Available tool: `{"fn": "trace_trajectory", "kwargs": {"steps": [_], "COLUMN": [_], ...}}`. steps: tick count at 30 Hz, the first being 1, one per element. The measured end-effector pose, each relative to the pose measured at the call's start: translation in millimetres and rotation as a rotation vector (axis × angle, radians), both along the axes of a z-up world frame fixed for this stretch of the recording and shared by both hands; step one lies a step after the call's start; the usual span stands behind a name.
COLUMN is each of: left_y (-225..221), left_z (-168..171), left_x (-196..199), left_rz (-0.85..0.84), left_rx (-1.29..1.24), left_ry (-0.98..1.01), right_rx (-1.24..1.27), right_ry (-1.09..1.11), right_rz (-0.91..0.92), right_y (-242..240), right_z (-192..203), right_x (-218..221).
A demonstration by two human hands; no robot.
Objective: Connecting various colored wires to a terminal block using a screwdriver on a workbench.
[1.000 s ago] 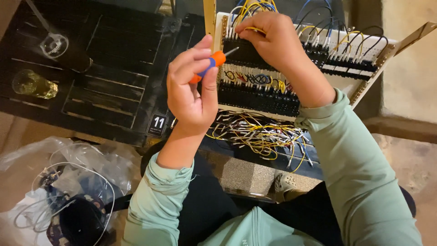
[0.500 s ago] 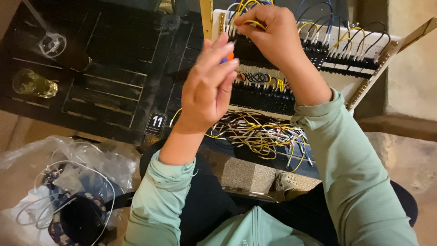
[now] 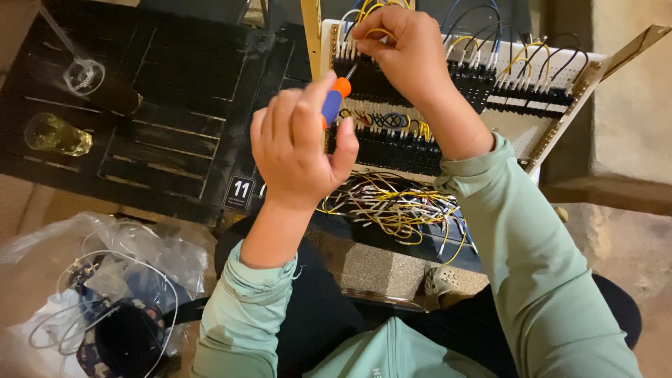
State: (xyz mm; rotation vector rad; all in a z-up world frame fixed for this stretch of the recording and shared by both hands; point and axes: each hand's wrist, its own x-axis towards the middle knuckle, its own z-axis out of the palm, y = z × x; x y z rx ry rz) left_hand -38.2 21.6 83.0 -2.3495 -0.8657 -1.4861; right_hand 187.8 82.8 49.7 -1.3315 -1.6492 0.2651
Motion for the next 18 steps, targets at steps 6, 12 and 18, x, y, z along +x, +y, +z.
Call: {"fn": "trace_trajectory", "kwargs": {"steps": [6,12,18], "left_y": [2,-3,-4], "left_z": [-3,-3,-7], "left_x": [0,0,0], "left_rz": [0.001,0.039,0.029], "left_rx": [0.025,-0.028,-0.099], "left_ry": [-0.006,-0.009,-0.02], "right_rx": [-0.047,-0.08,-0.056], "right_ry": [0.038,0.066,0.068], "right_rz": [0.026,0.083,0.105], "right_y": [3,10,7], "right_z": [0,-1,0], "right_x": [3,9,8]}}
